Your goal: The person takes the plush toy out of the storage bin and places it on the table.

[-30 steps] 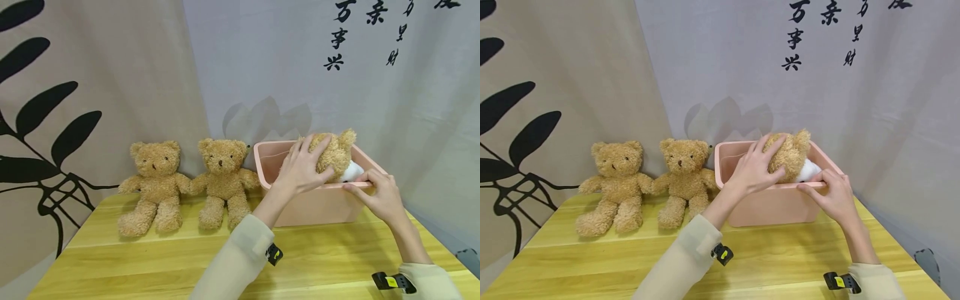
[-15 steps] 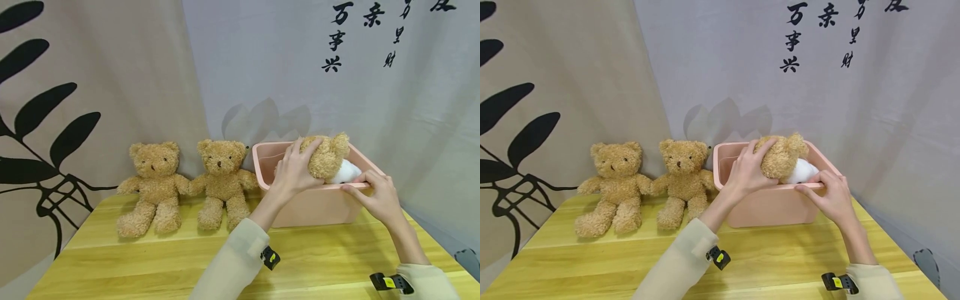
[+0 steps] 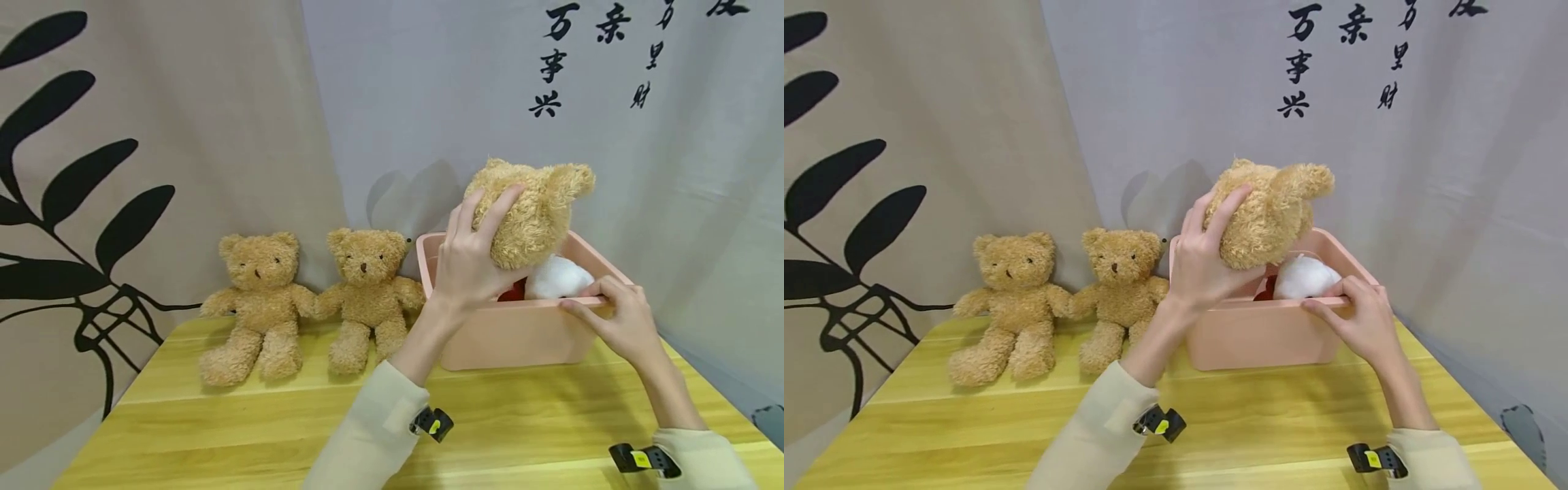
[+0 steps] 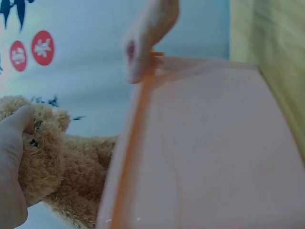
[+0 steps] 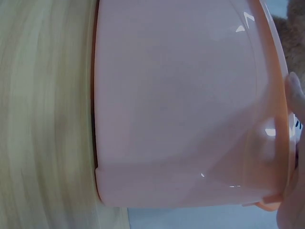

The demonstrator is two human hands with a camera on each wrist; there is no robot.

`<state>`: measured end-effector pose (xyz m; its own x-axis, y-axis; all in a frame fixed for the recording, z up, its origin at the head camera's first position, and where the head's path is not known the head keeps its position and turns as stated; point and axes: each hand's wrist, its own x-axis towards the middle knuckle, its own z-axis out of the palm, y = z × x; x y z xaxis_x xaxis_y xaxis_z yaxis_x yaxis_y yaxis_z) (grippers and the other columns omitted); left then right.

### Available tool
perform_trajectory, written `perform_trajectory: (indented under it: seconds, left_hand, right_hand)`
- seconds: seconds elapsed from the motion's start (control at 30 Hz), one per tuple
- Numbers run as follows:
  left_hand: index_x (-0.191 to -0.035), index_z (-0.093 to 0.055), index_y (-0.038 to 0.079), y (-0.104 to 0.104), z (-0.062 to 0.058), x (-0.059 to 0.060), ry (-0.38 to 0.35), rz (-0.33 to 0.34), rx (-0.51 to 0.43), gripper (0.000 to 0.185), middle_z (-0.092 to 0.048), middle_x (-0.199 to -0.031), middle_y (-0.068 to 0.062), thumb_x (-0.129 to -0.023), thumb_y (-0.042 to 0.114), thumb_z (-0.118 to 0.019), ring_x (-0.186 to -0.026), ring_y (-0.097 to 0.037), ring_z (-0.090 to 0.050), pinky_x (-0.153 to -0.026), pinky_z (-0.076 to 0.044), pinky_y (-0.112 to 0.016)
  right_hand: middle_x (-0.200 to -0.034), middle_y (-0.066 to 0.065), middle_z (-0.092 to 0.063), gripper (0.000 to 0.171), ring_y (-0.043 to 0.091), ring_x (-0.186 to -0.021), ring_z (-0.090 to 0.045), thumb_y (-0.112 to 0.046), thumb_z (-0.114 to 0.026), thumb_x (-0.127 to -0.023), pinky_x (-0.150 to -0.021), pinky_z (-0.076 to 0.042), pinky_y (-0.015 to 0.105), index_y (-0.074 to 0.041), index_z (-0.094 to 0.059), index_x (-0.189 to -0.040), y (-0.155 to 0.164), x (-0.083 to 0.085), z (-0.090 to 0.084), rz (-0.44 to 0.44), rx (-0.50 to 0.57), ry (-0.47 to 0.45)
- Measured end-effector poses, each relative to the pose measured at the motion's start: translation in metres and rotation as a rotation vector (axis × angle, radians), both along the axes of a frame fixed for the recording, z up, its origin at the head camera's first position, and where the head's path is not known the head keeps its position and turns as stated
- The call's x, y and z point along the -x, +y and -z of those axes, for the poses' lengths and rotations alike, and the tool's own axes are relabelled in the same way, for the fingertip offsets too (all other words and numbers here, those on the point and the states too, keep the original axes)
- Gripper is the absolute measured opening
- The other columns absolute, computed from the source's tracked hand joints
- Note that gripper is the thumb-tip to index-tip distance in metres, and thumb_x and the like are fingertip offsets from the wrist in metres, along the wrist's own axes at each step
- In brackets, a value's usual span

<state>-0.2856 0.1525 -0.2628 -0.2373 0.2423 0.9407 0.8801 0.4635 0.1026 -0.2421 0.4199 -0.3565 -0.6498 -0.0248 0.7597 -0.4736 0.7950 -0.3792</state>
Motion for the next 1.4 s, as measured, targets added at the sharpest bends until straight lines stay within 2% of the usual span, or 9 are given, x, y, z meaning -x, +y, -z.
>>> perform_trajectory:
  seconds: [0.1, 0.2, 0.3, 0.47, 0.57, 0.9, 1.13, 1.4]
  left_hand:
    - [-0.144, -0.048, 0.018, -0.010, -0.007, -0.003, 0.063, -0.011, -0.058, 0.100, -0.048, -0.140, -0.018, -0.059, 0.039, -0.097, -0.127, -0.031, -0.049, -0.083, -0.057, -0.031]
    - [-0.143, -0.050, 0.015, -0.020, -0.012, -0.004, 0.103, 0.010, -0.106, 0.098, -0.050, -0.141, -0.017, -0.060, 0.038, -0.096, -0.131, -0.030, -0.047, -0.092, -0.053, -0.031]
    - [-0.142, -0.050, 0.011, -0.031, -0.015, -0.005, 0.152, 0.053, -0.148, 0.095, -0.052, -0.141, -0.015, -0.063, 0.039, -0.095, -0.129, -0.029, -0.048, -0.107, -0.042, -0.033]
    - [-0.140, -0.051, 0.006, -0.048, -0.018, -0.005, 0.248, 0.064, -0.211, 0.094, -0.055, -0.136, -0.015, -0.065, 0.045, -0.093, -0.122, -0.029, -0.052, -0.106, -0.042, -0.034]
    - [-0.139, -0.052, 0.003, -0.058, -0.020, -0.007, 0.283, 0.073, -0.246, 0.094, -0.057, -0.134, -0.017, -0.065, 0.042, -0.094, -0.123, -0.030, -0.052, -0.107, -0.044, -0.038]
    - [-0.135, -0.052, 0.001, -0.089, -0.030, -0.020, 0.298, 0.104, -0.346, 0.086, -0.054, -0.130, -0.023, -0.065, 0.028, -0.095, -0.123, -0.033, -0.054, -0.105, -0.048, -0.041]
    - [-0.133, -0.054, 0.004, -0.115, -0.036, -0.027, 0.330, 0.075, -0.389, 0.084, -0.055, -0.126, -0.026, -0.064, 0.026, -0.095, -0.122, -0.035, -0.055, -0.104, -0.048, -0.045]
    - [-0.132, -0.058, 0.009, -0.149, -0.037, -0.034, 0.328, 0.072, -0.473, 0.078, -0.056, -0.123, -0.022, -0.061, 0.019, -0.088, -0.116, -0.036, -0.055, -0.102, -0.048, -0.050]
  right_hand:
    - [-0.078, -0.011, -0.061, 0.024, -0.003, -0.078, -0.046, -0.017, -0.089, -0.075, -0.082, -0.025, 0.037, -0.013, -0.066, -0.080, 0.003, 0.000, 0.000, 0.000, -0.012, 0.006]
    - [-0.078, -0.008, -0.062, 0.024, -0.006, -0.079, -0.045, -0.017, -0.089, -0.075, -0.084, -0.025, 0.038, -0.013, -0.066, -0.080, 0.005, 0.000, 0.000, 0.015, -0.021, -0.009]
    - [-0.078, -0.008, -0.062, 0.023, -0.008, -0.080, -0.044, -0.017, -0.088, -0.076, -0.085, -0.025, 0.040, -0.014, -0.066, -0.079, 0.006, -0.001, 0.001, 0.032, -0.017, -0.036]
    - [-0.076, -0.013, -0.060, 0.022, -0.007, -0.076, -0.045, -0.017, -0.087, -0.076, -0.085, -0.025, 0.039, -0.014, -0.065, -0.078, 0.005, -0.003, 0.001, 0.041, -0.003, -0.054]
    - [-0.074, -0.015, -0.058, 0.023, -0.004, -0.073, -0.045, -0.017, -0.087, -0.076, -0.084, -0.025, 0.036, -0.015, -0.064, -0.077, 0.005, -0.004, 0.000, 0.041, -0.003, -0.048]
    - [-0.073, -0.015, -0.059, 0.024, -0.004, -0.073, -0.045, -0.015, -0.088, -0.075, -0.083, -0.024, 0.036, -0.015, -0.064, -0.076, 0.000, -0.003, -0.002, 0.021, 0.011, -0.028]
    - [-0.072, -0.015, -0.057, 0.025, -0.002, -0.071, -0.045, -0.015, -0.088, -0.076, -0.083, -0.023, 0.034, -0.015, -0.063, -0.075, -0.002, -0.003, -0.002, 0.021, 0.001, -0.027]
    - [-0.071, -0.014, -0.057, 0.026, -0.001, -0.070, -0.044, -0.016, -0.088, -0.077, -0.083, -0.023, 0.033, -0.015, -0.062, -0.075, -0.004, -0.003, -0.001, 0.012, 0.008, -0.032]
